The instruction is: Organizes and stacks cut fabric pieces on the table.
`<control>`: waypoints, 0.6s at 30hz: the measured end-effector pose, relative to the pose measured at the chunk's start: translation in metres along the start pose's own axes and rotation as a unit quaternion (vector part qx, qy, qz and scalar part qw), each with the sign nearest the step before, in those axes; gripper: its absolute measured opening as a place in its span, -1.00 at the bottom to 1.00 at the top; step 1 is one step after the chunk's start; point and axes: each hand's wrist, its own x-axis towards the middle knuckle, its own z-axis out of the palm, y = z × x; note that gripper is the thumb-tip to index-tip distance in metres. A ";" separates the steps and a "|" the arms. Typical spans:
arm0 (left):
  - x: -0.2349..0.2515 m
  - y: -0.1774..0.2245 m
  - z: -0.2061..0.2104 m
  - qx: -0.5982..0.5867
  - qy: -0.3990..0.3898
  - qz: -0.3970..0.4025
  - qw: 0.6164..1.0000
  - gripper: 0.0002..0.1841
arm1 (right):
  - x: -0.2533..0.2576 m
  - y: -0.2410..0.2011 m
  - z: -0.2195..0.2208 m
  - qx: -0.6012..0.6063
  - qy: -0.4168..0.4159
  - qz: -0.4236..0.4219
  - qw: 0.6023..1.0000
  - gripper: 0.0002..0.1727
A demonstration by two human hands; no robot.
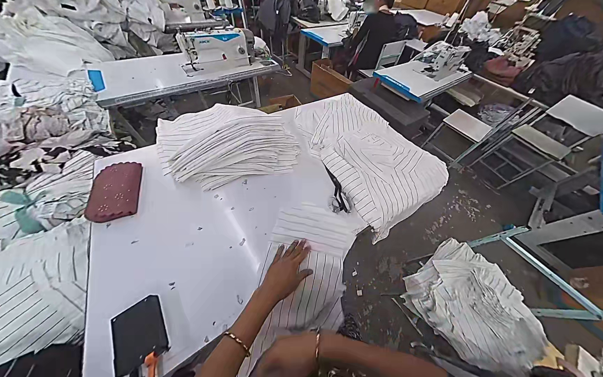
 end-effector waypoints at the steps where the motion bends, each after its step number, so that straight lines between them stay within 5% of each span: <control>1: -0.005 -0.006 0.018 0.031 0.008 -0.018 0.999 -0.22 | -0.012 0.010 -0.012 -0.001 0.033 0.029 0.999 -0.66; 3: -0.023 -0.018 0.041 0.059 0.118 -0.032 0.991 -0.19 | -0.043 0.031 -0.044 -0.021 0.168 0.131 0.977 -0.67; 6: -0.052 -0.032 0.054 0.061 0.205 -0.070 0.974 -0.14 | -0.080 0.065 -0.084 -0.068 0.375 0.303 0.873 -0.61; 9: -0.069 -0.038 0.060 0.053 0.253 -0.096 0.961 -0.13 | -0.089 0.096 -0.114 -0.094 0.475 0.372 0.792 -0.51; 11: -0.075 -0.037 0.063 0.046 0.262 -0.116 0.957 -0.15 | -0.079 0.109 -0.120 -0.117 0.468 0.383 0.788 -0.37; 14: -0.074 -0.035 0.066 0.008 0.305 -0.131 0.943 -0.25 | -0.052 0.111 -0.125 -0.103 0.448 0.355 0.814 -0.51; 18: -0.069 -0.020 0.060 -0.207 0.422 -0.115 0.875 -0.33 | -0.008 0.078 -0.106 0.116 0.476 0.191 0.851 -0.73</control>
